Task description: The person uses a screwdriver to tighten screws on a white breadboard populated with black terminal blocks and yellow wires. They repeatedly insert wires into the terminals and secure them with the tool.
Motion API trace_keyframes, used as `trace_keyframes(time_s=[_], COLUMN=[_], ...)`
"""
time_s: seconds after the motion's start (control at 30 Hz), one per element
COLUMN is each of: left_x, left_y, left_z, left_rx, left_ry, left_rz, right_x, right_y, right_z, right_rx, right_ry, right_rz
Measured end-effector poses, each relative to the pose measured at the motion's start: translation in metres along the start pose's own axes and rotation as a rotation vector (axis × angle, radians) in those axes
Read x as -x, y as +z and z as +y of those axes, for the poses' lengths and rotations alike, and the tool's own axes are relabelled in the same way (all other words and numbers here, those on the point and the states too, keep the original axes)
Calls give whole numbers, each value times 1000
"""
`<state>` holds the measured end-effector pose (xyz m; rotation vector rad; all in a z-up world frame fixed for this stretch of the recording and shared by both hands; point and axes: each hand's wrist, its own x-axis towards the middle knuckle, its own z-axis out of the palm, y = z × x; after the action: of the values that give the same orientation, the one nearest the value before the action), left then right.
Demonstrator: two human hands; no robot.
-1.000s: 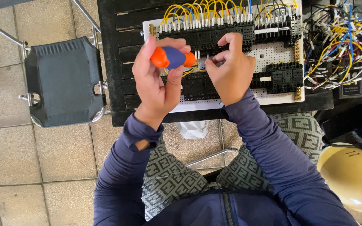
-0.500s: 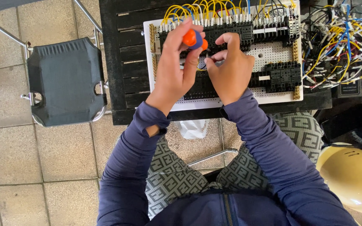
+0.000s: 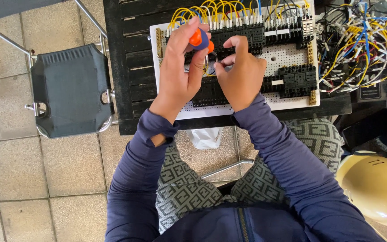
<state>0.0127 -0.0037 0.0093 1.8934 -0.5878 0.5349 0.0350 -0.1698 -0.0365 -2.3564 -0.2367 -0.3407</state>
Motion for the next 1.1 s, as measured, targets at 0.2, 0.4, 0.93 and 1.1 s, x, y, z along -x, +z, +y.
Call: trace_keyframes(time_s=[0.2,0.4,0.93,1.1], left_x=[-9,-24,-31,-37], left_y=[0,17,5,-2], left_z=[0,6,17,25], left_rx=[-117,-393,-289,-295], left_ry=[112,240,145,149], left_rz=[-76,21,-49,-96], right_x=[0,1,1,11], right_y=[3,13,1,-2], right_z=[1,10,-1,-8], right_rx=[20,171,50,106], right_ry=[-12,-45,-72,-90], right_rz=[17,73,81,82])
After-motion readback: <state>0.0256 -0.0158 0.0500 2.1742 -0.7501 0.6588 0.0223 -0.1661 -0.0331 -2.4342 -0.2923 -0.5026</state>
